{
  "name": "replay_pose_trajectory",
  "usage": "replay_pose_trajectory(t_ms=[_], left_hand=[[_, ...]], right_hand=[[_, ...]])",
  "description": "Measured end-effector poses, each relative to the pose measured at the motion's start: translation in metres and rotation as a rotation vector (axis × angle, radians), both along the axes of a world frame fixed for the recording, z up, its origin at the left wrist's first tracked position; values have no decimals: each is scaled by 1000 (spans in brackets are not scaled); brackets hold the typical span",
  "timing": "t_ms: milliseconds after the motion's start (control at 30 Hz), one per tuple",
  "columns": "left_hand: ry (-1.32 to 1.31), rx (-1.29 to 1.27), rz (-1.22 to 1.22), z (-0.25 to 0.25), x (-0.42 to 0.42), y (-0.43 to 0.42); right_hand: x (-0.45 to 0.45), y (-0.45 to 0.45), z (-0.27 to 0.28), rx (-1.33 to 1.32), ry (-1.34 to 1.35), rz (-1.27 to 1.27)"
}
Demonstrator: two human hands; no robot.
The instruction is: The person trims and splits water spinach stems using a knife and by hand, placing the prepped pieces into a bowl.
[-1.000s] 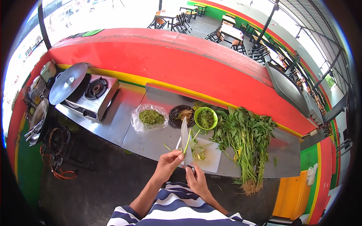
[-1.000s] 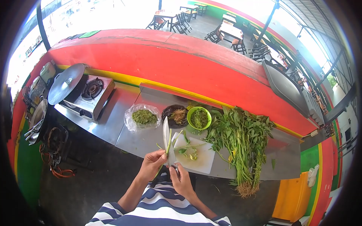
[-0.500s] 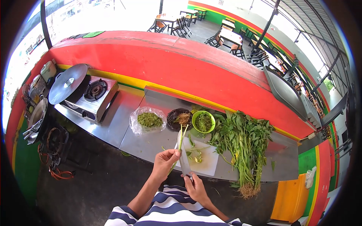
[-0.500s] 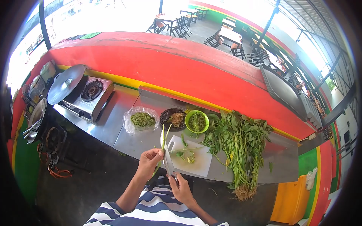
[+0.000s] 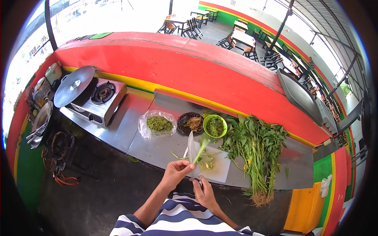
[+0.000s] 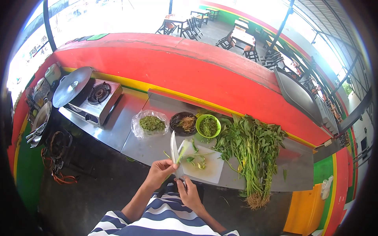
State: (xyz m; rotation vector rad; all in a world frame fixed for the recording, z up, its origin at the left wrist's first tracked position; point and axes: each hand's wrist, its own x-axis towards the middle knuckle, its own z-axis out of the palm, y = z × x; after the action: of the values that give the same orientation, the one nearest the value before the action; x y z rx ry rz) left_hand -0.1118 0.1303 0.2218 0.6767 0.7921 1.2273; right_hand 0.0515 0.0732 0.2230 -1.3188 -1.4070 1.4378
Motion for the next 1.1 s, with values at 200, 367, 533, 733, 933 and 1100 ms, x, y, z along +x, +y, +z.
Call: replay_pose_trajectory(t_ms=[200,367,533,733,933,1100], left_hand=[[3,-50,-85,2,5,-13],[-129,-44,-32,3,3,-15],[-20,1,-43,-4,-1,-17],[136,20,-61,-4,2,-21],[125,39,2,-9,9,-24],[74,-3,77,-1,7,-22]], right_hand=[[-7,6,5,-5,38,-14],[-8,10,7,-4,81,-29],[-7,12,19,-72,111,-36],[-6,9,17,-79,111,-55],[-6,3,3,95,-50,-75],[-11,-6,-1,127,-85,-64]])
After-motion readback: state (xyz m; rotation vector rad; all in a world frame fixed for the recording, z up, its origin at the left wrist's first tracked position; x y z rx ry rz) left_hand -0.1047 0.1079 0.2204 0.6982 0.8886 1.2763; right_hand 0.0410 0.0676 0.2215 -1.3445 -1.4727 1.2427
